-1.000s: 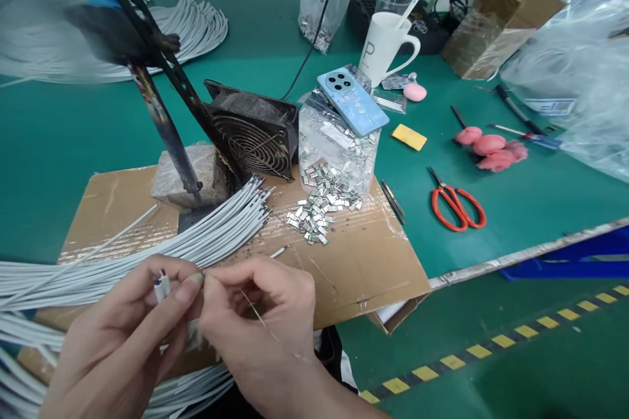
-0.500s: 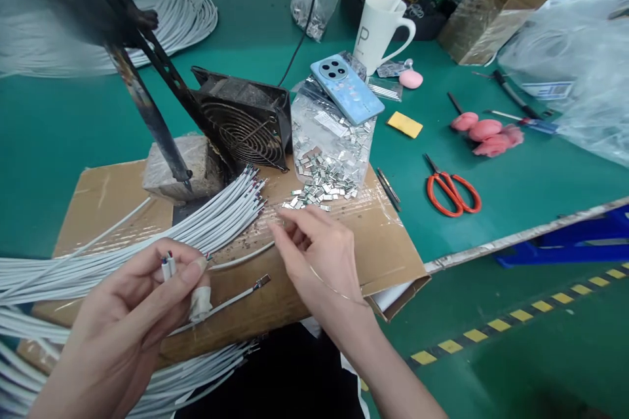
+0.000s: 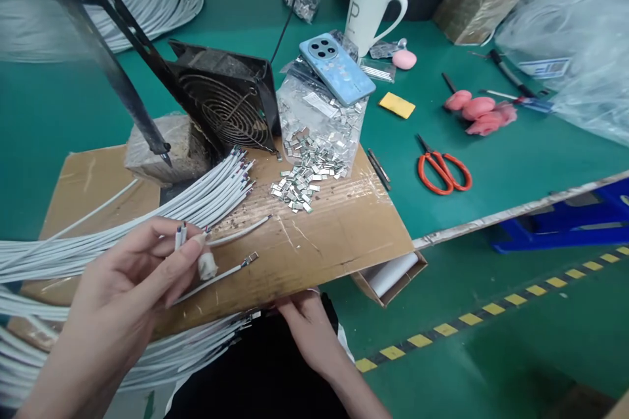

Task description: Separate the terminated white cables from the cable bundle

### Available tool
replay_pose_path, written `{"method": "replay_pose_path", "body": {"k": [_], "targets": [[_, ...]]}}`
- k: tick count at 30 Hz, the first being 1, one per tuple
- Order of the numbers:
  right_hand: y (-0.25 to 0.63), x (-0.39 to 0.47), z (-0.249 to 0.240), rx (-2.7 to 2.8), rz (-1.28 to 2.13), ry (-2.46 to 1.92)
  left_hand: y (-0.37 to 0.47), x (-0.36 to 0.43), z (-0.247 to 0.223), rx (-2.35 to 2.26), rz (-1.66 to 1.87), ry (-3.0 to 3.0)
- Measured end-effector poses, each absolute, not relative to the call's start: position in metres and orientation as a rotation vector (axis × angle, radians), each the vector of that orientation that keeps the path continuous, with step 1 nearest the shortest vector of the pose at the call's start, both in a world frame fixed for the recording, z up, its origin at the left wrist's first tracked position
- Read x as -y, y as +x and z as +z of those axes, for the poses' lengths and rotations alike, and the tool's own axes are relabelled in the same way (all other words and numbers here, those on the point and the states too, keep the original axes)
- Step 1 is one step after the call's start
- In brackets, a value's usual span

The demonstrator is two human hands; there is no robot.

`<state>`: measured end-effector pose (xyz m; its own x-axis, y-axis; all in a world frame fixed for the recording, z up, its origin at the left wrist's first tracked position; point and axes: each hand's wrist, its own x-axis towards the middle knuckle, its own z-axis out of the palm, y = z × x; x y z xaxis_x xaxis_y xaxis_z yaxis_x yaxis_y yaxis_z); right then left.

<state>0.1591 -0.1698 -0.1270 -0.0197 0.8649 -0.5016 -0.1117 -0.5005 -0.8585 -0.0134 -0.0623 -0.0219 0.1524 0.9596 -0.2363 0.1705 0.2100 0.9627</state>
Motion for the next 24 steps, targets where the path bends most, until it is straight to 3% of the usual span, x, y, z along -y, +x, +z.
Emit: {"method": "replay_pose_path", "body": {"k": [5, 13, 24], "targets": [[0.144, 0.167, -0.122, 0.626, 1.877, -1.214, -0.012, 0.061, -0.027, -1.352, 0.788, 1.420], [0.155, 0.175, -0.082, 0.452, 1.796, -1.153, -0.014, 0.067, -0.024, -1.402, 0.785, 1.521], [0.152, 0.180, -0.084, 0.400, 1.774, -1.138, -0.026, 0.077, -0.020, -1.382, 0.846, 1.464]]}}
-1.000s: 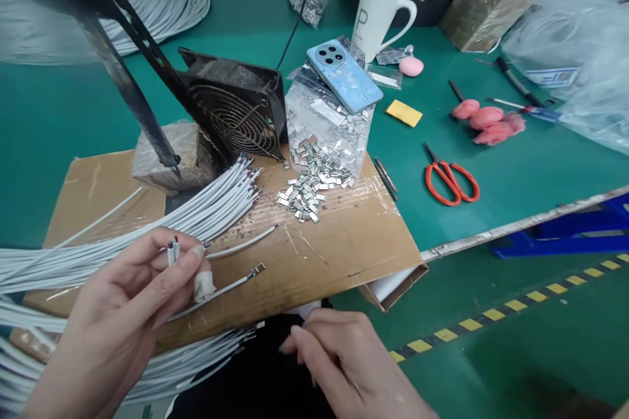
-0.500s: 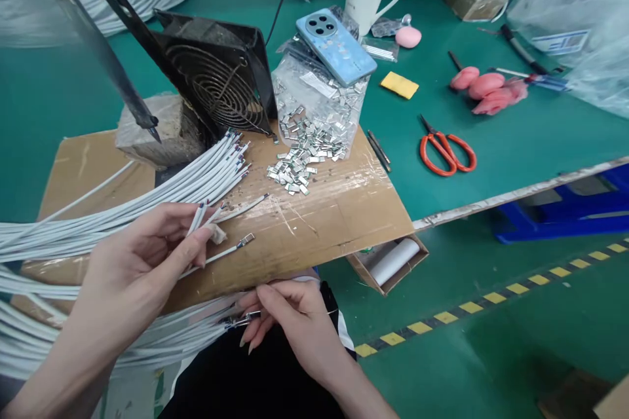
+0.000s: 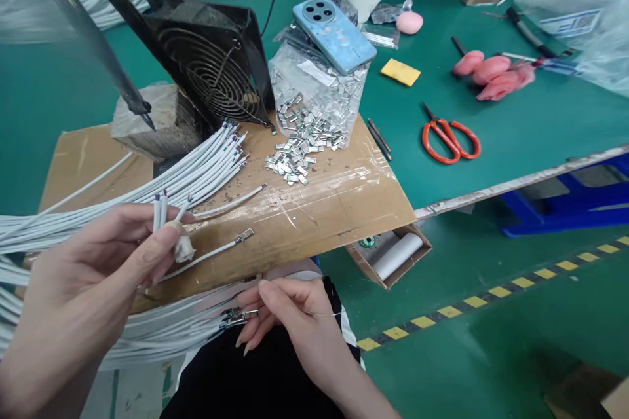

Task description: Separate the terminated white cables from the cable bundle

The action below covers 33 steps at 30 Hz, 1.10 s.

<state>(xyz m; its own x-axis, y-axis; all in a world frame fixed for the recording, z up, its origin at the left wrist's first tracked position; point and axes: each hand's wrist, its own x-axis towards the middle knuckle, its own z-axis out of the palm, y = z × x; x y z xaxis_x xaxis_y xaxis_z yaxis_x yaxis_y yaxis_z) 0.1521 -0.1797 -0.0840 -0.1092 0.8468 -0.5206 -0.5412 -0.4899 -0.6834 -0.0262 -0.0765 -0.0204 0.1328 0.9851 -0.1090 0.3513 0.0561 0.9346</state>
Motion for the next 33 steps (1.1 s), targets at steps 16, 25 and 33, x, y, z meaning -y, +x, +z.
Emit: {"method": "replay_pose_path", "body": {"k": [16, 25, 33], "targets": [[0.153, 0.182, -0.087, 0.395, 1.766, -1.154, -0.024, 0.068, -0.029, -1.379, 0.885, 1.501], [0.152, 0.180, -0.093, 0.436, 1.783, -1.209, -0.026, 0.067, -0.026, -1.373, 0.840, 1.459], [0.153, 0.179, -0.096, 0.560, 1.712, -1.322, -0.026, 0.067, -0.030, -1.331, 0.833, 1.378]]}}
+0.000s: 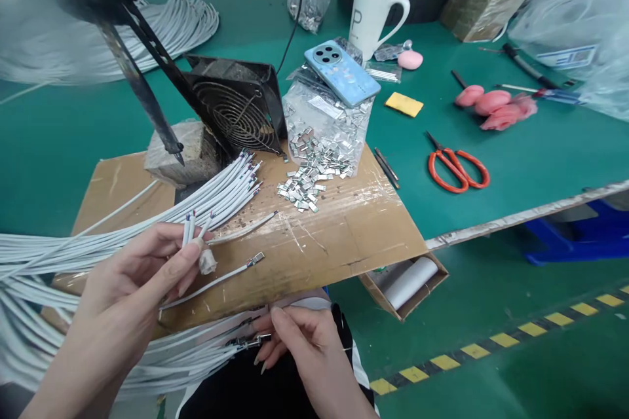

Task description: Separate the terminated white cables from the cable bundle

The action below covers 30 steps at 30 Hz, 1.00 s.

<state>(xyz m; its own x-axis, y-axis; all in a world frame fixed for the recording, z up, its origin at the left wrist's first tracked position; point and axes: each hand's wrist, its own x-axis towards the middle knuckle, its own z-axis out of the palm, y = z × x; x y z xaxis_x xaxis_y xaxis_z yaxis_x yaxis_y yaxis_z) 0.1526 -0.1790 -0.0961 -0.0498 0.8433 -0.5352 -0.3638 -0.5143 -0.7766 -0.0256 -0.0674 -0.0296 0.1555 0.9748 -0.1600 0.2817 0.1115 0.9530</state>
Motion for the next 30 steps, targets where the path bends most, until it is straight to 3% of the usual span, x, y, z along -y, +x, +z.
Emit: {"method": "replay_pose_path", "body": {"k": [10, 18, 23, 30], "targets": [[0.155, 0.187, -0.111, 0.752, 1.590, -1.420, -0.024, 0.068, -0.029, -1.311, 0.830, 1.343], [0.138, 0.167, -0.152, 0.346, 1.635, -1.274, -0.025, 0.071, -0.029, -1.357, 0.804, 1.282], [0.129, 0.158, -0.135, 0.170, 1.848, -0.971, -0.027, 0.071, -0.032, -1.374, 0.798, 1.261], [0.141, 0.172, -0.107, 0.082, 1.891, -0.836, -0.025, 0.075, -0.030, -1.372, 0.808, 1.262]]}}
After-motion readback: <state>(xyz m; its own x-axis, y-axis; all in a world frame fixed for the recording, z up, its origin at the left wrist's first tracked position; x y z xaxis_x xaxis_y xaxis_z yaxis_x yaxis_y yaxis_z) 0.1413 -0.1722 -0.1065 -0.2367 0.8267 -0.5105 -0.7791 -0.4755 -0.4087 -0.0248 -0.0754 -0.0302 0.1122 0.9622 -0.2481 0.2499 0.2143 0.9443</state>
